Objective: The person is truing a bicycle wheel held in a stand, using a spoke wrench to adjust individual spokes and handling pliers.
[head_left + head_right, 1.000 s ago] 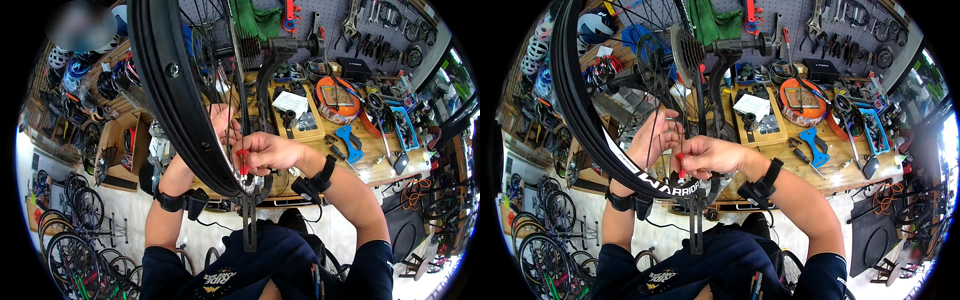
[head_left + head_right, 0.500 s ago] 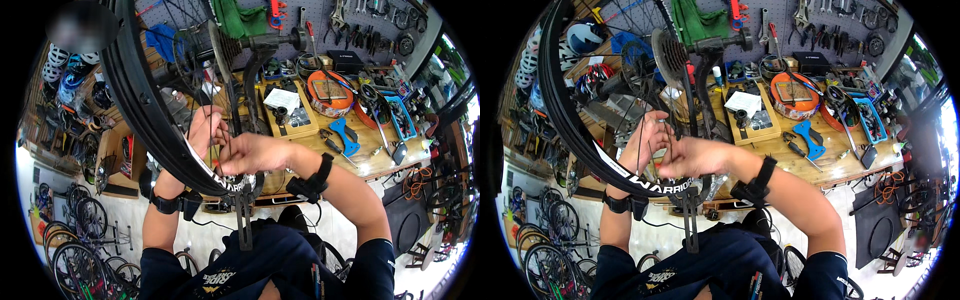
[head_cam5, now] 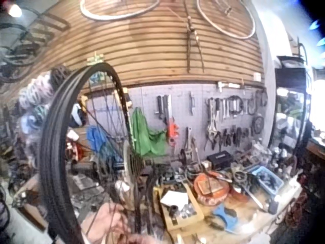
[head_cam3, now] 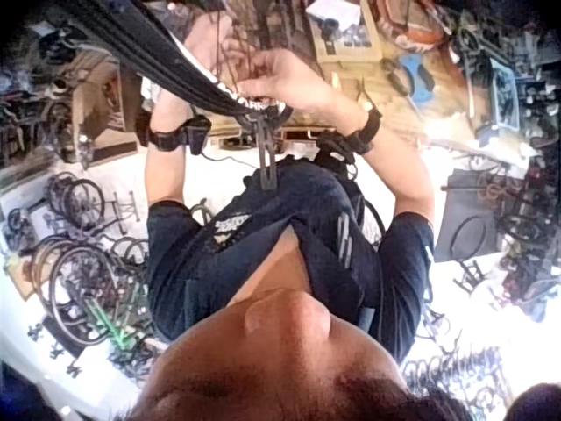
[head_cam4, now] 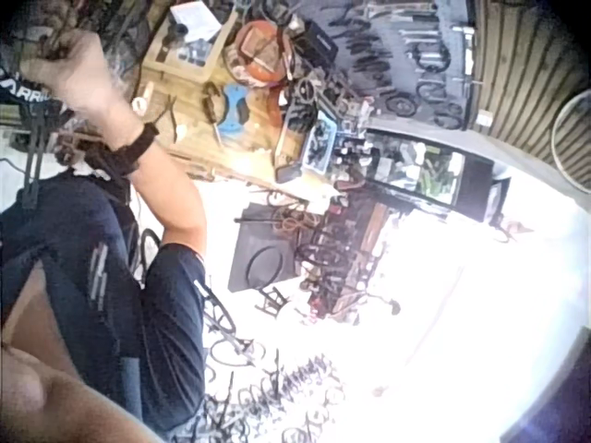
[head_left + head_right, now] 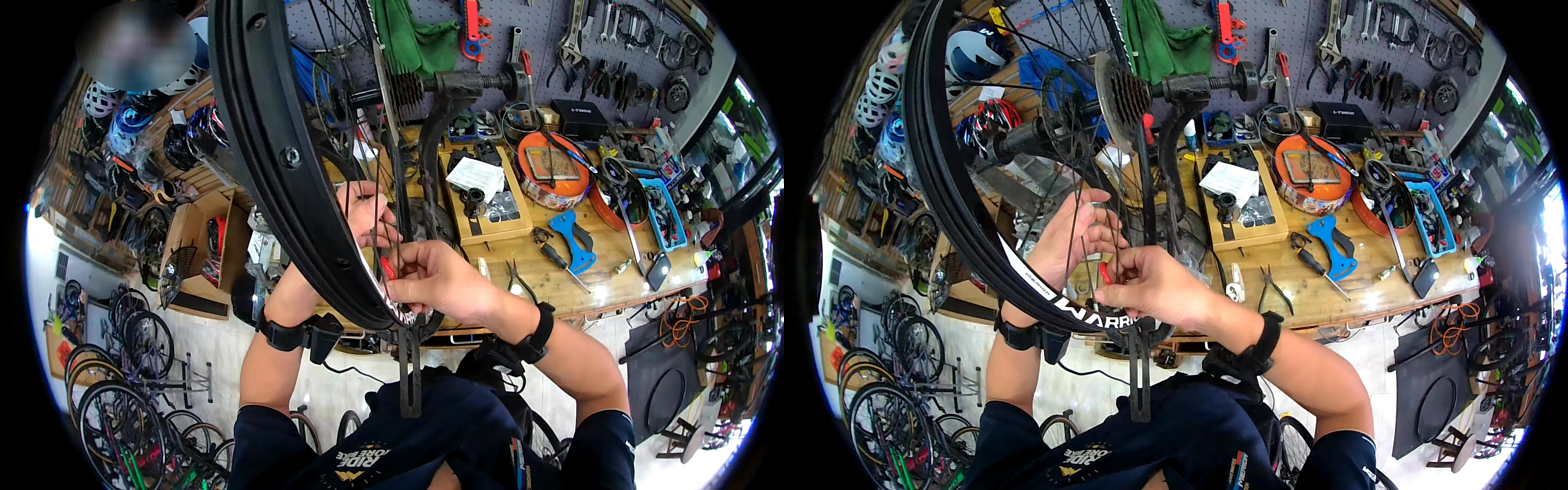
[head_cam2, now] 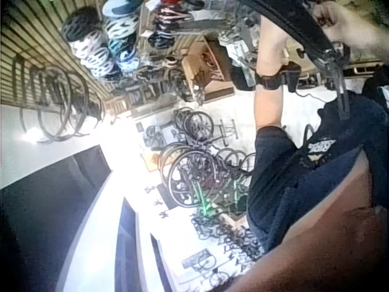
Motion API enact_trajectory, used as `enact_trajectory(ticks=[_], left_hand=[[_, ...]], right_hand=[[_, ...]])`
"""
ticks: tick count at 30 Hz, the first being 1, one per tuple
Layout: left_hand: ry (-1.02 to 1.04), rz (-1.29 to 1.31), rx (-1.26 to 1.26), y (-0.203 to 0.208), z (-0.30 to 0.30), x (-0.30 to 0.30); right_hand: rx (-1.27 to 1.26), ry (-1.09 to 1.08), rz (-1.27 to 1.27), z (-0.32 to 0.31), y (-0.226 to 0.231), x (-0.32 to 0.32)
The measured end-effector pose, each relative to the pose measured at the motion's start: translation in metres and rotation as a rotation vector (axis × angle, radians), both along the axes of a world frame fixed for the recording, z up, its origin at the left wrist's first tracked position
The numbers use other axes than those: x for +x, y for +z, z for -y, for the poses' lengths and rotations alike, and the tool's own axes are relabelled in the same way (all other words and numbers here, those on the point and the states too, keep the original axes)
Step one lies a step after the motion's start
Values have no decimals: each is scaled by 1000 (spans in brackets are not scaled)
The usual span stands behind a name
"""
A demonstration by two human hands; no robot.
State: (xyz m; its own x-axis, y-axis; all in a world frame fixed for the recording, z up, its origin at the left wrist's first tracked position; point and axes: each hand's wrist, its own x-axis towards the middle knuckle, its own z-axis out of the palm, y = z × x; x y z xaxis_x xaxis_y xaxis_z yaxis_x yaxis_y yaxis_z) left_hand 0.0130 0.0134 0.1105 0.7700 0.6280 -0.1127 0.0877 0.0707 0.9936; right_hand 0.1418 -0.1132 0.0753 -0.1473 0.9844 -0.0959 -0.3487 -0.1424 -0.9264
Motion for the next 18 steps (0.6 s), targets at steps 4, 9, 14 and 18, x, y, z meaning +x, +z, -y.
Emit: enact_trajectory(ticks=[4, 9, 14, 18], left_hand=[[-3, -22, -7, 0, -4, -1], [31, -46, 0, 3, 1, 0], [-5, 12, 2, -7, -6, -4], [-19, 12, 20, -8, -5, -5]], right_hand=[[32, -62, 37, 5, 1, -1], [33, 114, -32, -1, 6, 10], [53, 256, -57, -16, -1, 28], [104, 258, 53, -25, -8, 36]])
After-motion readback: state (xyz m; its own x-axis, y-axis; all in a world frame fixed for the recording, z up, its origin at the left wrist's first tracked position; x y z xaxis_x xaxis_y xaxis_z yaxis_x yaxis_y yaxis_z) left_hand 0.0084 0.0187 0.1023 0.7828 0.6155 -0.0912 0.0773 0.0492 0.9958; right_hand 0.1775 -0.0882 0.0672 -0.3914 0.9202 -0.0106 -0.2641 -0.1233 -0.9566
